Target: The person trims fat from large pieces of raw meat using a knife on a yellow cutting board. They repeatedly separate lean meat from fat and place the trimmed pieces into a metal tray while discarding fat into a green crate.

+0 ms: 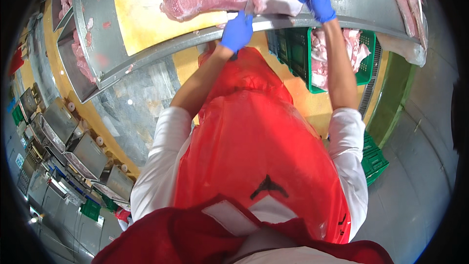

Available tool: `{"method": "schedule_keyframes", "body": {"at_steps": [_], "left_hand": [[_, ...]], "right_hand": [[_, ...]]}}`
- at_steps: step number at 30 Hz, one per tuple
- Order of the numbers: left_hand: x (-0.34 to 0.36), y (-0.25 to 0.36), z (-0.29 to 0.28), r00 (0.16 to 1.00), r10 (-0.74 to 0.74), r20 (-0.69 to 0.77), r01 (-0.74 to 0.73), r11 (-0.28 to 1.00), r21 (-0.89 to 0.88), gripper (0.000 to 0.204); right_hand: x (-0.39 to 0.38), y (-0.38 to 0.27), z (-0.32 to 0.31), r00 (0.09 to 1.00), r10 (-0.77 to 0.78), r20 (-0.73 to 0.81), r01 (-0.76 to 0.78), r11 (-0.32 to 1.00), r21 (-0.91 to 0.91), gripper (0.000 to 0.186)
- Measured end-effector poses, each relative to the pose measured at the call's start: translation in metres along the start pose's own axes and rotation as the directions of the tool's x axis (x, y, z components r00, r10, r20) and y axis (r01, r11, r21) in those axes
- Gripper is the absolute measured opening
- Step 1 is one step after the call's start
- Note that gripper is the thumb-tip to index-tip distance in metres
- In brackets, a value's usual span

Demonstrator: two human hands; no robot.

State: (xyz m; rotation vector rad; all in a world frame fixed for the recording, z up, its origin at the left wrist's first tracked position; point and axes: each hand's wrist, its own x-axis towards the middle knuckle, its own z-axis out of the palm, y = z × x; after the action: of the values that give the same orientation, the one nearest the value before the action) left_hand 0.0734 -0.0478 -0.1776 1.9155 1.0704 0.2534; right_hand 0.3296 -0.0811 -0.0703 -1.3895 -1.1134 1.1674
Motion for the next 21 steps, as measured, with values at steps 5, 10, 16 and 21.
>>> {"method": "schedule_keyframes", "body": {"at_steps": [5, 10, 16, 21], "left_hand": [[0.004, -0.013, -0.014, 0.996, -0.078, 0.034, 0.081, 0.992, -0.094, 0.037], [-0.011, -0.026, -0.022, 0.975, -0.215, 0.048, 0.214, 0.871, -0.443, 0.029], [-0.055, -0.024, -0.079, 0.941, -0.329, 0.083, 0.276, 0.600, -0.751, 0.020], [-0.066, -0.039, -0.105, 0.925, -0.366, 0.101, 0.322, 0.616, -0.719, 0.020]], "right_hand": [[-0.024, 0.036, 0.049, 0.986, 0.139, -0.092, -0.165, 0.878, -0.449, 0.046], [-0.022, 0.075, 0.128, 0.949, -0.268, -0.167, 0.087, 0.730, -0.677, 0.063], [0.006, 0.119, 0.147, 0.862, -0.483, -0.151, 0.184, 0.577, -0.795, 0.034], [0.032, 0.126, 0.141, 0.820, -0.565, -0.090, 0.312, 0.572, -0.758, 0.020]]}}
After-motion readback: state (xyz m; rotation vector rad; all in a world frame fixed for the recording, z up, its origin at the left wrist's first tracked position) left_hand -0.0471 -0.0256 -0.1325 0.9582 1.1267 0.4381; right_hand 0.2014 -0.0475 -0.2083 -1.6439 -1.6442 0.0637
